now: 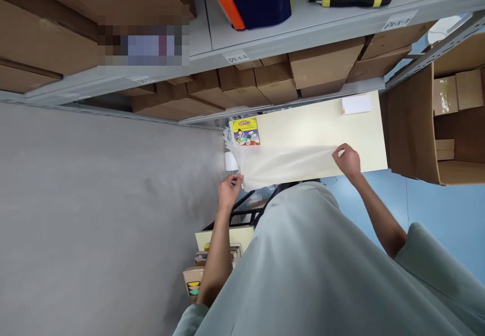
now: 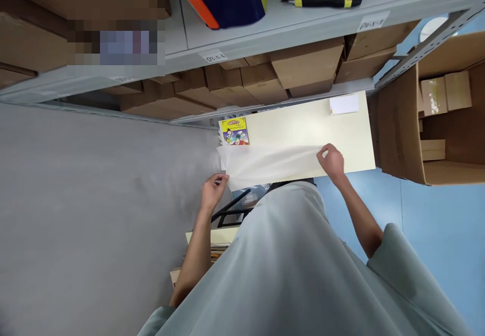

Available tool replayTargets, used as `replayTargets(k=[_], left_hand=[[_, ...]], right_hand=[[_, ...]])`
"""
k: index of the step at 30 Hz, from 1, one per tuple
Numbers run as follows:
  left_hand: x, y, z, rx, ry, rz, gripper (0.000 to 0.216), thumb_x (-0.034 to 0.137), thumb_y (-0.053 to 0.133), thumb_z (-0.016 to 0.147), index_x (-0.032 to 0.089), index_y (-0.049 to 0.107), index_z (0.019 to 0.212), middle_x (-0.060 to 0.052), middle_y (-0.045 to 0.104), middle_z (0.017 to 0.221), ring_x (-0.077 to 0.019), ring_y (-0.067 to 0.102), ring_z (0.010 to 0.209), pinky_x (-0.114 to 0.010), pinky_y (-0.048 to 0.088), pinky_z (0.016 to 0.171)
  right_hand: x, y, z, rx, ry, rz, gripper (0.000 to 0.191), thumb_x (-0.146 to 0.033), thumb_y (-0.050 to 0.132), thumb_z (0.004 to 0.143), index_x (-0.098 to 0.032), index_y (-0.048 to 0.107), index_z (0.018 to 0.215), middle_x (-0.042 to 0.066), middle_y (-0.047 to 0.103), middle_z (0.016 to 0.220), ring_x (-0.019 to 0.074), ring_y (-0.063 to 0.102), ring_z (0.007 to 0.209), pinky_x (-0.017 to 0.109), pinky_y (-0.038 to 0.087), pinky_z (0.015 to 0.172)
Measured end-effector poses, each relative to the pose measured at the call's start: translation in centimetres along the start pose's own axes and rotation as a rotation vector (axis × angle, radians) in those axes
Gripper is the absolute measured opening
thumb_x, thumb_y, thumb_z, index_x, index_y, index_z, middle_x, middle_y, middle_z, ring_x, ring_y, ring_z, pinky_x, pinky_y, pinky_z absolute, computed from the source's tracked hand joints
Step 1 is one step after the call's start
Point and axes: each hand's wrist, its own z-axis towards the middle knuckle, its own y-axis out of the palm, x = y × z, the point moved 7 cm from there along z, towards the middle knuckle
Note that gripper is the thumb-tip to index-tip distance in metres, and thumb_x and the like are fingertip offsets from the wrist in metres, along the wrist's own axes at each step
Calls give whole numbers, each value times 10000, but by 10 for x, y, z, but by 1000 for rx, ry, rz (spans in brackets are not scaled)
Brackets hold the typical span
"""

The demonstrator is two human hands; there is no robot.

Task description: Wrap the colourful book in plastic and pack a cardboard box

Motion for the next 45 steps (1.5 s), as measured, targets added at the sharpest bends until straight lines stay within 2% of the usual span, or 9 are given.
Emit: replayTargets(k=[3,8,14,21,25,29,33,39,45], left_hand=[[45,10,-6,-52,82,-98,319,497,598,958,208,733,952,-58,788,988,-212,699,886,-303,547,865],[101,50,-4,-150,192,-139,312,515,588,950,231,717,955,-22,761,898,-190,684,826,-280,524,785],[127,128,23,-283,250,49,194,401,587,950,248,701,916,-26,777,888,-206,707,850,-287,502,810],[136,201,46,-410,224,215,175,347,586,965,261,730,914,-48,794,920,-251,715,892,-314,501,787],[142,219,43,-443,260,187,161,317,600,954,261,749,930,-49,786,934,-258,712,906,-334,521,837],[140,213,43,-349,292,160,321,316,522,1005,229,716,1245,-114,736,1243,-284,684,1161,-383,518,1028],[131,204,46,-323,347,137,457,317,535,996,199,635,1426,-161,608,1451,-324,594,1348,-450,480,1163],[122,194,51,-393,419,28,389,252,642,910,214,746,1283,-119,672,1424,-290,659,1303,-416,485,1205],[102,149,78,-254,394,-100,381,276,601,949,201,747,1293,-111,736,1358,-268,703,1241,-408,532,1157]], right_hand=[[27,-50,-2,120,41,22,110,-306,611,878,-226,652,942,-18,604,616,231,628,618,330,467,699],[79,-103,-4,267,112,17,127,-329,627,843,-224,664,904,-14,619,618,225,627,607,337,467,693],[137,-86,21,234,188,46,192,-345,579,908,-200,672,993,82,774,949,202,668,672,339,505,768],[162,-48,42,196,284,-203,304,-240,489,958,-158,678,1182,196,657,1325,252,686,882,375,533,792],[132,-16,41,184,114,-255,406,-290,462,1031,-138,615,1374,240,502,1517,321,639,1201,433,572,913],[86,30,34,71,-114,-299,469,-320,461,1072,-118,575,1479,256,421,1634,360,432,1494,500,472,1162],[68,62,24,-69,-103,-356,484,-286,500,1055,-131,573,1507,244,419,1661,364,404,1523,506,459,1171],[46,74,17,-146,16,-434,511,-243,551,1023,-93,562,1511,266,403,1671,393,425,1524,494,458,1174],[-60,104,27,-210,-171,-363,525,-318,562,1042,-108,564,1523,229,453,1647,341,485,1495,441,436,1227]])
